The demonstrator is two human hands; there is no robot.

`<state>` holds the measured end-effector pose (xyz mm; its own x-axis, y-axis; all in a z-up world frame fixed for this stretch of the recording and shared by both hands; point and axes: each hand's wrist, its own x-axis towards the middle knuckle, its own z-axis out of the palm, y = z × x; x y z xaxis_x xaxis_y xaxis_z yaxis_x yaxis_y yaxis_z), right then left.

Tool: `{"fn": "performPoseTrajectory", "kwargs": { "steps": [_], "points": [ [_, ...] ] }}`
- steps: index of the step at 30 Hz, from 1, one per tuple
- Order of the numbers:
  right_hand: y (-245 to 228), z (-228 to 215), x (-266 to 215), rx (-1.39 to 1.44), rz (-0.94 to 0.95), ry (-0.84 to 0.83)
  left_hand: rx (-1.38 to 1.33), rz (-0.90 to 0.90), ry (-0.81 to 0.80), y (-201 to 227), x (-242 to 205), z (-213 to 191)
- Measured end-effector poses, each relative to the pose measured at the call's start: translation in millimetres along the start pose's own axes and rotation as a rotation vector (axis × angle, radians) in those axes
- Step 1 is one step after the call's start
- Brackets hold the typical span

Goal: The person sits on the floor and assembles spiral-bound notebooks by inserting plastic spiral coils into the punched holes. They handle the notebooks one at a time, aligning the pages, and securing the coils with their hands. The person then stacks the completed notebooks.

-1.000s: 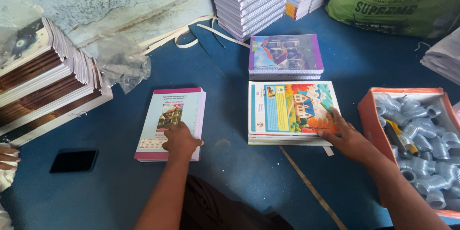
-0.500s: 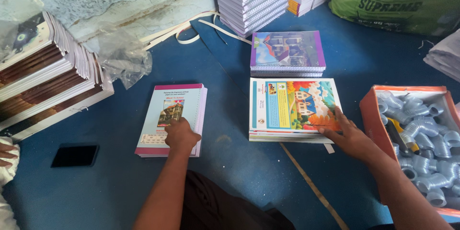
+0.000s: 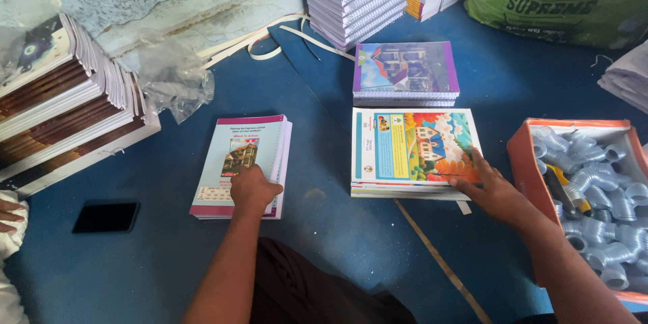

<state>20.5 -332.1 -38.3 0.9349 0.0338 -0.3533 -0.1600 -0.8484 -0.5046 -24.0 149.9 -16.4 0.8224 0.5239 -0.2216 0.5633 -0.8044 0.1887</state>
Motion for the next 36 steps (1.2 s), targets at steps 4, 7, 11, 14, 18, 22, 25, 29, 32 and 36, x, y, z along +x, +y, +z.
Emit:
{"fn": "performPoseTrajectory", "kwargs": {
  "steps": [4,7,11,14,18,22,25,29,32,36],
  "points": [
    [-6.1,-4.5,-4.4,-0.008,0.048,-0.008,-0.012,0.007,0.049,-0.1,1.0,3.2],
    [-9.7,-7.3,-4.4,-0.027,0.043,-0.005,-0.02,0.033,0.068,-3.3,1.5,4.7],
    [-11.0,-15.2,1.1,-0.085,0.047,0.004,-0.015,0.056,0.066,-4.4,3.6,4.3],
    [-11.1,-21.7,1.7,-0.032,0.05,0.063,-0.013,0.051,0.051,-3.4,4.2,5.0],
    [-23.3,-30.2,-6.6,0.005,-0.2,0.297,0.001,0.056,0.072,-3.0,4.4,5.3],
    [-53.0,-31.4,-22.2,0.1,-0.244,0.336,-0.01,0.063,0.081,-4.9,5.6,6.3],
    [-81.7,-22.4,-30.1,0.243,-0.318,0.332,-0.016,0.083,0.109,-7.2,6.3,8.4],
    [-119.7,1.7,-32.6,0.334,-0.506,0.31,-0.029,0.1,0.123,-7.7,7.4,11.5],
    [-148.0,24.9,-29.8,0.377,-0.609,0.254,-0.036,0.097,0.135,-8.9,8.0,12.3],
    [-185.7,54.2,-22.7,0.528,-0.629,0.109,-0.06,0.073,0.129,-7.6,6.7,11.4]
  ]
}}
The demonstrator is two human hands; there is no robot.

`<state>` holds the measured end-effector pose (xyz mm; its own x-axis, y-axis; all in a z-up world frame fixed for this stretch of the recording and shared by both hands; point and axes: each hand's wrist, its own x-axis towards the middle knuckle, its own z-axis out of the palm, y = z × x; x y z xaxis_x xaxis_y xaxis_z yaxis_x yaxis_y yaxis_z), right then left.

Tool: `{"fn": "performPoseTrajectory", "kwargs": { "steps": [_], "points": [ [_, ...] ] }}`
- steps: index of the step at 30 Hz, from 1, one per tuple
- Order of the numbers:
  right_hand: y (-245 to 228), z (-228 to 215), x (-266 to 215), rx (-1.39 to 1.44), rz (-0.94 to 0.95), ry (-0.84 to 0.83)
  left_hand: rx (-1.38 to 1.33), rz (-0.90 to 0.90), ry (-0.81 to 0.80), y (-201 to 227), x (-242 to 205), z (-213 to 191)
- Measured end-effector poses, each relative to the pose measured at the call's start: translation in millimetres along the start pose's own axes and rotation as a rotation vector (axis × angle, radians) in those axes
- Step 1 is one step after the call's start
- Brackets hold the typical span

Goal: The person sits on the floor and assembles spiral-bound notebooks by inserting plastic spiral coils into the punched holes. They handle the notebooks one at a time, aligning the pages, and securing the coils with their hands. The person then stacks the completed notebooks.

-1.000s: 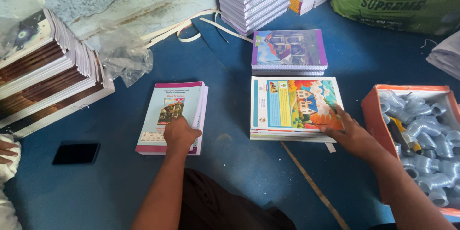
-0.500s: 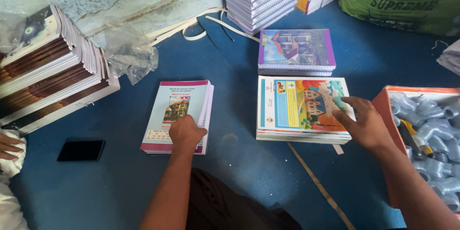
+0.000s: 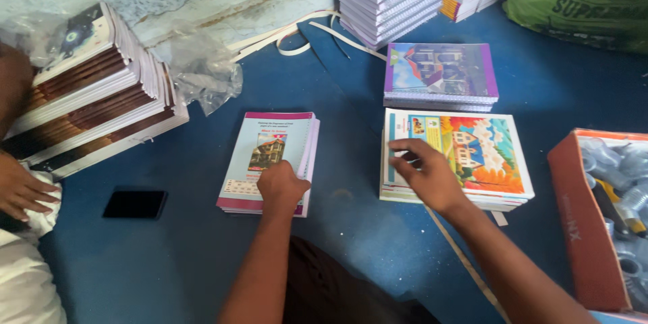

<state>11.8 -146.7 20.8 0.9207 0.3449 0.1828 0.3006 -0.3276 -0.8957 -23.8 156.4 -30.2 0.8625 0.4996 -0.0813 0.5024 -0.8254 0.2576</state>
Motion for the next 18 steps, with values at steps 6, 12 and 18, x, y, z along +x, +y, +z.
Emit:
{"fn": "performPoseTrajectory", "kwargs": {
  "steps": [6,12,18],
  "points": [
    [-5.8,56.3,29.5,0.379,0.15,-0.174,0.002,-0.004,0.004,2.9,-4.1,-7.7],
    [6.7,114.6,42.4,0.525,0.338,-0.302,0.008,-0.024,-0.036,5.0,-5.4,-12.3],
    [32.0,163.8,48.9,0.545,0.544,-0.319,0.034,-0.021,0.013,4.9,-6.5,-10.1]
  ]
}}
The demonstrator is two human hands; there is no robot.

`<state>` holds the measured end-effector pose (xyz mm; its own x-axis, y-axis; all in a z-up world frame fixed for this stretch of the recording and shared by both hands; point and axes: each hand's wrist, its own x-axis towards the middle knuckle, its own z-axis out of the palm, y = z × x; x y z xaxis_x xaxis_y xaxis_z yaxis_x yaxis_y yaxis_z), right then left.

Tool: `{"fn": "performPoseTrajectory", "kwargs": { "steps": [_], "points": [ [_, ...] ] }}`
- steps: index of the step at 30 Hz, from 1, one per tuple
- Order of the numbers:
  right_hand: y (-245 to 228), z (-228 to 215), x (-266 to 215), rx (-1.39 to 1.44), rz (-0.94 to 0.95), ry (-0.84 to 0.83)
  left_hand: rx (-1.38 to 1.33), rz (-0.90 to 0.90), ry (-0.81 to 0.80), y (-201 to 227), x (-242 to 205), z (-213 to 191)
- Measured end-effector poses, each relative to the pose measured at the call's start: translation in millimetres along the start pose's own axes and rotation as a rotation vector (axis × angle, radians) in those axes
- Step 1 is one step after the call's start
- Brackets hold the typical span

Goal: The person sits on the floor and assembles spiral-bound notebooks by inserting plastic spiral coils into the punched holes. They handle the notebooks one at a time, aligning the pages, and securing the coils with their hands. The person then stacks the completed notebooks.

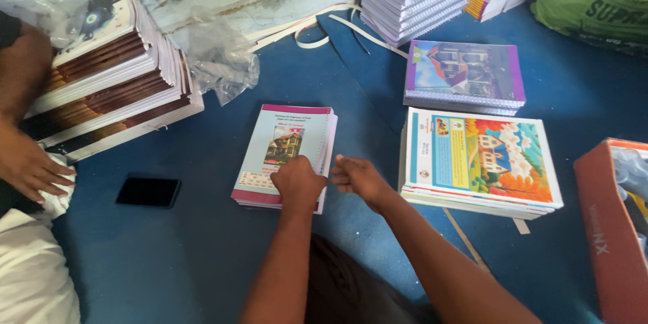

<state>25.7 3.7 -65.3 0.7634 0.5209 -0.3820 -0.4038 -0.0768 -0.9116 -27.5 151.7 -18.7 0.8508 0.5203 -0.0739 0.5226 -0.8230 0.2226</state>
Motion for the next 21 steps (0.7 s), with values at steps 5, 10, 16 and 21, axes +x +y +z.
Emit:
{"fn": "performPoseTrajectory", "kwargs": {
  "steps": [5,10,16,21],
  "points": [
    [11.1,11.0,12.9,0.014,0.082,-0.032,-0.015,0.002,-0.014,-0.5,0.7,2.7],
    [10.5,24.1,11.0,0.104,0.157,-0.074,0.002,-0.001,-0.028,-2.6,2.1,3.0],
    [5.8,34.2,9.0,0.187,0.182,-0.089,-0.016,0.009,0.011,-4.7,0.9,4.9],
    [-1.6,34.3,6.5,0.092,0.216,-0.069,-0.018,-0.003,0.017,-5.5,2.6,8.5]
  ]
}}
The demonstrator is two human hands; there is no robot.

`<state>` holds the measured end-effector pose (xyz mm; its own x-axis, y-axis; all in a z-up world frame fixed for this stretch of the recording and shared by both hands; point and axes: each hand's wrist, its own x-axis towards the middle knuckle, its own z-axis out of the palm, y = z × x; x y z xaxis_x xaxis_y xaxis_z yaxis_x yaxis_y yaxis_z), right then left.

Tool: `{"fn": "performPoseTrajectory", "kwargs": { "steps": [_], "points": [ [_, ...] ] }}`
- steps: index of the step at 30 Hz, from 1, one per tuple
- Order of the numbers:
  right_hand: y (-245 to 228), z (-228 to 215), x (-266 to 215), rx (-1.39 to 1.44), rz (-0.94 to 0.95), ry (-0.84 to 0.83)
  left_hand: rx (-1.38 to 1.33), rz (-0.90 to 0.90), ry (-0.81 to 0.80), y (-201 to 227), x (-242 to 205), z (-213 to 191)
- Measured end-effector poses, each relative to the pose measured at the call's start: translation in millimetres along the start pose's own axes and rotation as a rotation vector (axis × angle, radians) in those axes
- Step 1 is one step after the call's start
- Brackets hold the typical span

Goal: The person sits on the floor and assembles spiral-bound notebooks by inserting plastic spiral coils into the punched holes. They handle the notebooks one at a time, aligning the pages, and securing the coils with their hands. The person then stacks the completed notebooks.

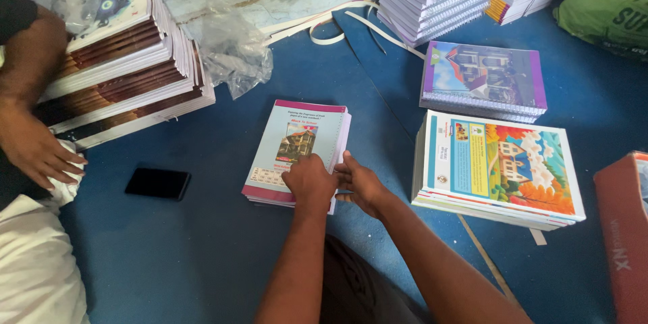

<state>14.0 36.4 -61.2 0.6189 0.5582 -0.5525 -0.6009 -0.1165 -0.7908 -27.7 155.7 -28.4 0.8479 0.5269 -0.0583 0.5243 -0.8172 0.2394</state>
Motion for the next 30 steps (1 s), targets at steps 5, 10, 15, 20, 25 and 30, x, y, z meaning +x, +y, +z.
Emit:
{"fn": "performPoseTrajectory", "kwargs": {
  "steps": [5,10,15,20,25,30],
  "points": [
    [-4.3,4.4,-2.7,0.015,-0.002,-0.006,-0.018,0.009,0.059,-1.4,1.2,8.7],
    [-6.4,6.3,-5.8,-0.019,-0.009,0.011,-0.012,0.015,0.062,-2.3,2.7,13.6],
    [-6.9,8.1,-6.3,0.009,-0.013,0.031,-0.003,0.004,0.03,-1.9,3.4,11.9],
    [-5.8,8.6,-3.0,0.039,0.001,0.058,-0.002,-0.001,0.037,-0.1,0.7,4.8],
    [-7.2,8.6,2.6,0.132,0.002,0.048,-0.026,-0.031,0.004,0.8,-0.3,-3.5],
    [-8.5,11.4,5.9,0.126,0.015,0.039,-0.049,-0.059,-0.032,2.3,-0.2,-8.6]
  ]
}}
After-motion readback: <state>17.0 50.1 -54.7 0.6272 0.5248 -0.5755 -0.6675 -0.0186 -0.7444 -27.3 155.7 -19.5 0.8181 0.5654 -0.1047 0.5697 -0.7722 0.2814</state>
